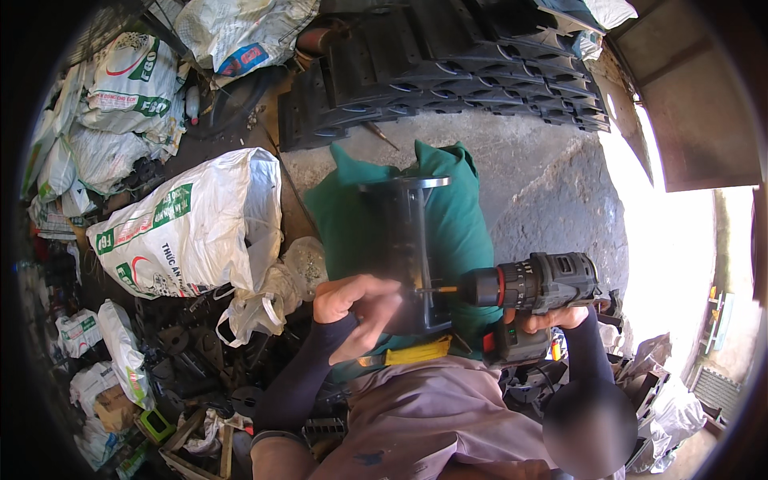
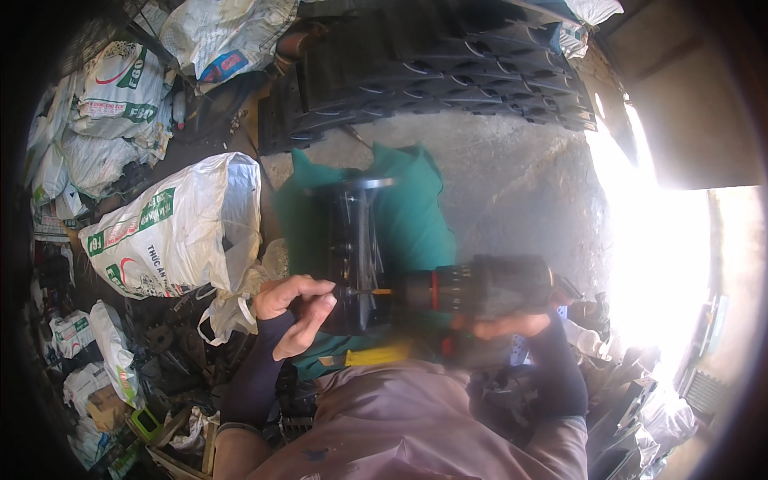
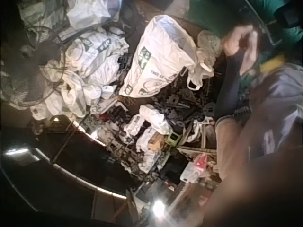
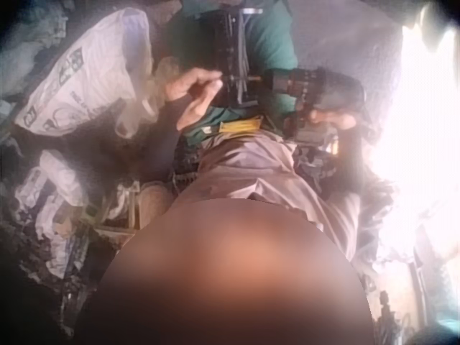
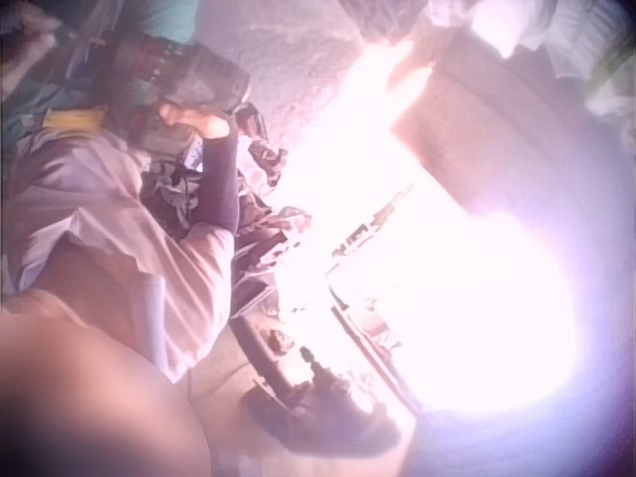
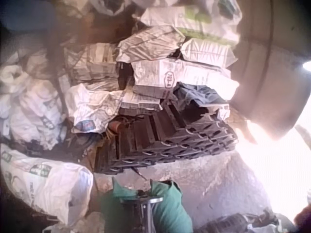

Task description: The person sits on the floor and uses a cordless drill to make holes in a black plastic part. They then wipe the part with a cloth, spray it with a can, and use a hammer to tap small metal pieces into the holes.

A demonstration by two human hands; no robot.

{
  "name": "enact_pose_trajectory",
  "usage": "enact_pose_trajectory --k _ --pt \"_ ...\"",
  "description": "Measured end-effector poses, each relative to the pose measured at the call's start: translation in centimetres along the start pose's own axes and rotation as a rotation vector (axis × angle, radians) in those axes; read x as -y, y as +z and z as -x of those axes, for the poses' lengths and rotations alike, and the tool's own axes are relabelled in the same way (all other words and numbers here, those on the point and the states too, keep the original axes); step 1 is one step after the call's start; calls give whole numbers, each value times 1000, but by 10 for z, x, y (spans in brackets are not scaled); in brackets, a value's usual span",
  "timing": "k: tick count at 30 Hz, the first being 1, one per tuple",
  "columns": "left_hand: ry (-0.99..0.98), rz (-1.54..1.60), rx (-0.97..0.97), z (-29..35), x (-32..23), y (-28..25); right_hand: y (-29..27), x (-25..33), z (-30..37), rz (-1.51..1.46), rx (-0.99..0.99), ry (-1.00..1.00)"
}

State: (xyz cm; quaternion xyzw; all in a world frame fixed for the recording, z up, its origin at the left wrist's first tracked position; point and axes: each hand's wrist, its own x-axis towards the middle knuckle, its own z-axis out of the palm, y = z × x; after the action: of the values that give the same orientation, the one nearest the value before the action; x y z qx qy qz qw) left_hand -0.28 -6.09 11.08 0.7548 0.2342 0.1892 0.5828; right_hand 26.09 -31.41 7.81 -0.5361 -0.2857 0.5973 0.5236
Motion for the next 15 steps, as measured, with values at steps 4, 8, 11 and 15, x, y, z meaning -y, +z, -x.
enact_pose_trajectory --k 4,8,11,15 --pt "50 154 -22 -16 -1 -8 0 -3 -10 2 135 -147" --pt "390 141 -197 -38 12 17 4 -5 0 -20 85 -61" --pt "434 188 -135 -44 20 22 8 -1 12 -30 42 -6" --pt "373 405 -181 -47 22 28 10 5 18 -33 9 27"
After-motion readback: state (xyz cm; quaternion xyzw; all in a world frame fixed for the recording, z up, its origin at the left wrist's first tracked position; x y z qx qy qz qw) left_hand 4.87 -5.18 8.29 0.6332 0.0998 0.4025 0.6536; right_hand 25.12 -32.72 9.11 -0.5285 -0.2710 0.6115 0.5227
